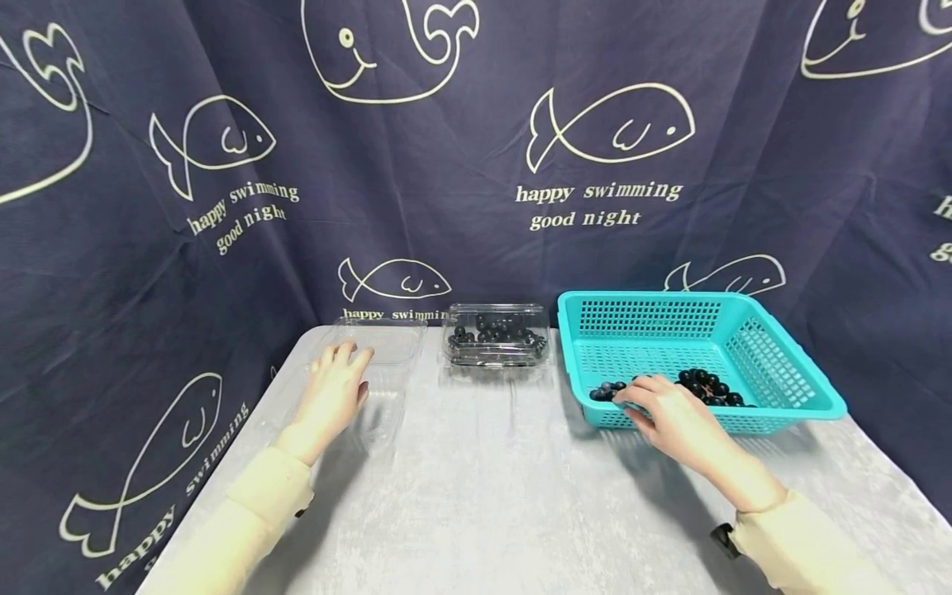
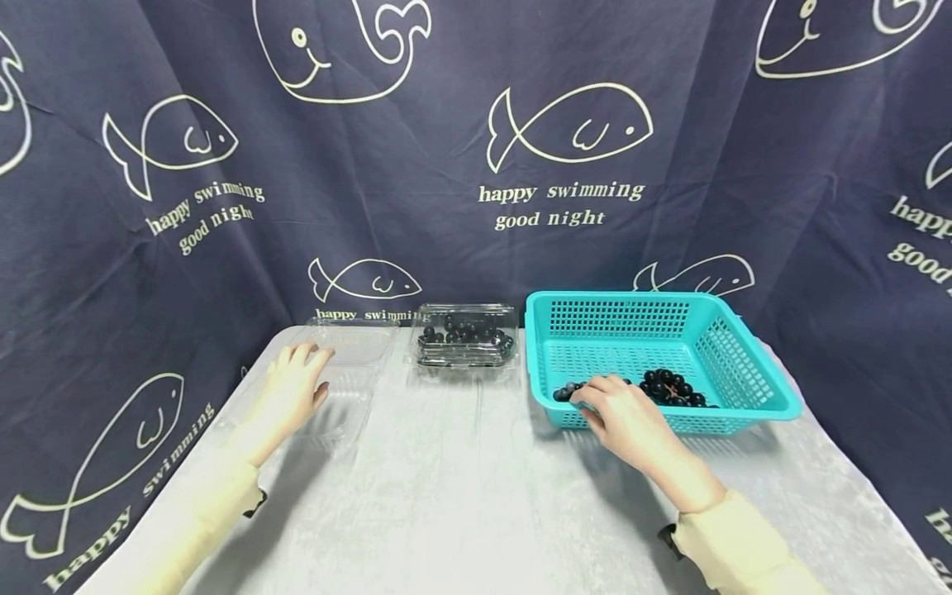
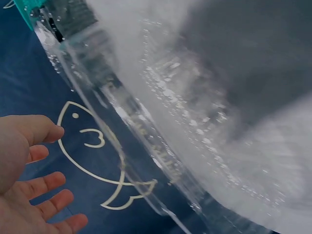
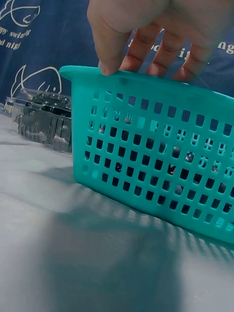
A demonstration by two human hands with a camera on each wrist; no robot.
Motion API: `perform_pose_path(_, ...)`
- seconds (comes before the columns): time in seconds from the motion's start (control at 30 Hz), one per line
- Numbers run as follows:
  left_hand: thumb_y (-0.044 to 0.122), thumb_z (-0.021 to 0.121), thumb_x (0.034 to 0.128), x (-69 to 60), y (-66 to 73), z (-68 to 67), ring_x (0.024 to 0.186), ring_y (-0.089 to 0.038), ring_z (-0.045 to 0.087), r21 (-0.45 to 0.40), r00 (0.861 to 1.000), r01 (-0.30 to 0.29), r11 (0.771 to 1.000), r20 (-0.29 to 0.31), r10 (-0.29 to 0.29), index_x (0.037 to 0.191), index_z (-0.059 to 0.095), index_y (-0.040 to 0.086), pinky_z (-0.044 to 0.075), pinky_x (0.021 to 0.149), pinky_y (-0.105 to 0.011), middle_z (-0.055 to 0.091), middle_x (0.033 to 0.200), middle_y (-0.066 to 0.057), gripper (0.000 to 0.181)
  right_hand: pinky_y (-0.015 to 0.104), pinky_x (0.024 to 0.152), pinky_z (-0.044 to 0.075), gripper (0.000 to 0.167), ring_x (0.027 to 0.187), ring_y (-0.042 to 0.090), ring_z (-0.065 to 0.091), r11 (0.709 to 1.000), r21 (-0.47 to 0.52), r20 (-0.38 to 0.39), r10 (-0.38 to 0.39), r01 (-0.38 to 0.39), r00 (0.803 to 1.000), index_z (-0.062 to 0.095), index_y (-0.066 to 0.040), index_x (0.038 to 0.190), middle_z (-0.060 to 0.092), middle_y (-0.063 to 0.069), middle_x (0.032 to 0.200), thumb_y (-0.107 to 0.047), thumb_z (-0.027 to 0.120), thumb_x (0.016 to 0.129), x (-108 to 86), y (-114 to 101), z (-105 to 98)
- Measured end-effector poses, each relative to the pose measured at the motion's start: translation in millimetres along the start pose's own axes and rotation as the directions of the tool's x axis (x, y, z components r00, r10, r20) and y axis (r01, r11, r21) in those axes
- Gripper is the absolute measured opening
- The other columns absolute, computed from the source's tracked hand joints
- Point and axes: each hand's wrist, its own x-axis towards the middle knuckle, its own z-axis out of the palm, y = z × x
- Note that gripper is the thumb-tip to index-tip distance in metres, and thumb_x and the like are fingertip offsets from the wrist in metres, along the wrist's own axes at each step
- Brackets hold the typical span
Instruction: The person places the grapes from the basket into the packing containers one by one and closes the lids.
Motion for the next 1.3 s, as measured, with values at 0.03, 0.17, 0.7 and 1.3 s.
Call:
perform_pose_path(0.03, 0.007, 0.074, 0.0726, -2.0, -2.4, 0.6, 0.107, -0.043, 0.047, 0.000, 1.000, 0.000, 1.000, -0.001, 0.000, 0.119, 0.055, 0.006, 0.042, 0.075, -0.054, 0.051, 0.118, -0.022, 0.050, 0.032, 0.059, 0.049, 0.026, 0.075, 0.017, 0.057, 1.000, 0.000, 0.008, 0.004, -0.004, 1.000, 0.069, -0.014, 0.092, 0.063, -0.004, 0.085, -0.002, 0.076, 0.069, 0.0, 0, 0)
perform_pose_path(0.17, 0.006, 0.074, 0.0714, -9.0, -11.6, 2.1, 0.105, -0.043, 0.047, 0.007, 1.000, 0.013, 1.000, -0.006, -0.013, 0.117, 0.055, 0.005, 0.043, 0.072, -0.055, 0.051, 0.117, -0.024, 0.050, 0.033, 0.063, 0.050, 0.017, 0.078, 0.016, 0.058, 1.000, -0.001, 0.043, 0.029, -0.029, 0.999, 0.070, -0.014, 0.092, 0.062, -0.004, 0.085, -0.010, 0.074, 0.075, 1.0, 0, -1)
perform_pose_path(0.7, 0.004, 0.078, 0.0655, -30.5, -45.8, 5.0, 0.097, -0.044, 0.051, 0.056, 0.998, 0.061, 0.997, -0.012, -0.061, 0.116, 0.056, 0.005, 0.044, 0.067, -0.056, 0.054, 0.109, -0.023, 0.055, 0.030, 0.053, 0.047, 0.017, 0.073, 0.016, 0.059, 0.998, -0.029, 0.066, 0.064, -0.062, 0.996, 0.069, -0.013, 0.092, 0.063, -0.001, 0.083, -0.010, 0.075, 0.076, 12.9, 11, -6)
perform_pose_path(1.3, 0.006, 0.075, 0.0711, -42.5, -77.5, 7.9, 0.089, -0.051, 0.050, -0.018, 0.967, 0.240, 0.971, 0.098, -0.237, 0.116, 0.054, 0.001, 0.042, 0.056, -0.058, 0.054, 0.104, -0.027, 0.050, 0.032, 0.059, 0.050, 0.036, 0.082, 0.023, 0.062, 0.992, 0.036, 0.236, 0.112, -0.124, 0.965, 0.064, -0.012, 0.108, 0.063, 0.005, 0.099, -0.017, 0.078, 0.075, 22.6, 34, 1)
